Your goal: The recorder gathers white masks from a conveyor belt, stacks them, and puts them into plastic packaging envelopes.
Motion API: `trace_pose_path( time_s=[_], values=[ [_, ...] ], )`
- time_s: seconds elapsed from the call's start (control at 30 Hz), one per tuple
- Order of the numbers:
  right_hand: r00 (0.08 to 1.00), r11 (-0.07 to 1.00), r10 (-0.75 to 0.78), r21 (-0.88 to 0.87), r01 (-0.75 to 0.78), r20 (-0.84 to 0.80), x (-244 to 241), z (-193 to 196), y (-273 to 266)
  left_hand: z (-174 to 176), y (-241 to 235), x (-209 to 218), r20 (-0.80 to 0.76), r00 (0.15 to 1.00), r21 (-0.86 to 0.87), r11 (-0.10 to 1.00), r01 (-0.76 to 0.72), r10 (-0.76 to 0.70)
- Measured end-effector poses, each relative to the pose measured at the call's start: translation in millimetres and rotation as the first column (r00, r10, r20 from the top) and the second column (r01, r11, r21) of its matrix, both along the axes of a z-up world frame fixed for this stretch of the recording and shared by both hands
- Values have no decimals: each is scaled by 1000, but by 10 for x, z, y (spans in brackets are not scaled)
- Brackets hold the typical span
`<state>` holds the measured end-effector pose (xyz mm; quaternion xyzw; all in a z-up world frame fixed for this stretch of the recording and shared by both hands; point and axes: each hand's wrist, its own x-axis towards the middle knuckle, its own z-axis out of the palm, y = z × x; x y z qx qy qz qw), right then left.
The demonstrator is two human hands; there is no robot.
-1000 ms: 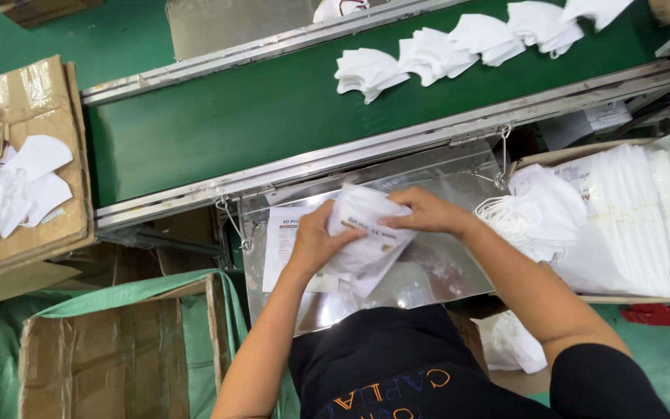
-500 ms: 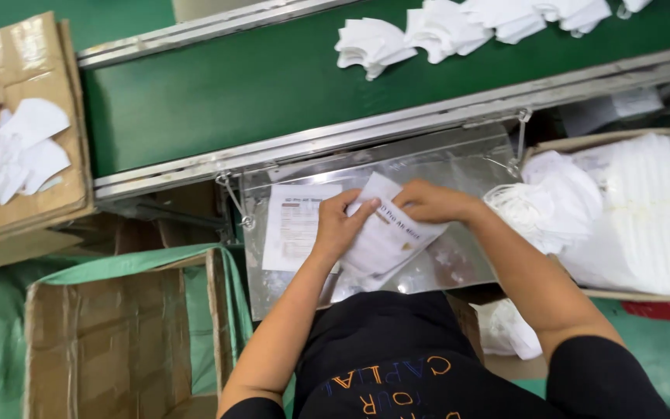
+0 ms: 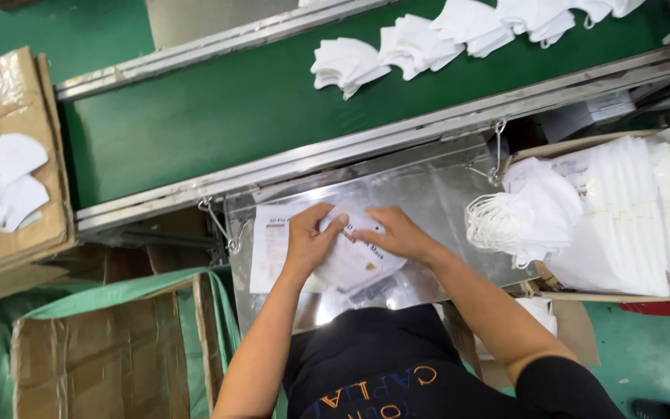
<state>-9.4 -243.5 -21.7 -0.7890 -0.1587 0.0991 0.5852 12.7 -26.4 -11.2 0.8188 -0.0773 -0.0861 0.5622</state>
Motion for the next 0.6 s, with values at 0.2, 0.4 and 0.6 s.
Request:
trace_pose_path(
  time_s=[0.2,0.4,0.6],
  values=[
    [850,999,-17,-52,-12,-526,-391,-135,-1014,-806,-354,232,-252,965,-341,926,-162,76],
    [732,585,-420,-457,670,536,688,673,-2176,-2385,-1098,637,-79,956,-36,957,-287,283],
    [665,362,-84,-599,714,742,2575,-252,-3328,-1077,-1169,531,15,999,82,996,27,-29]
  ],
)
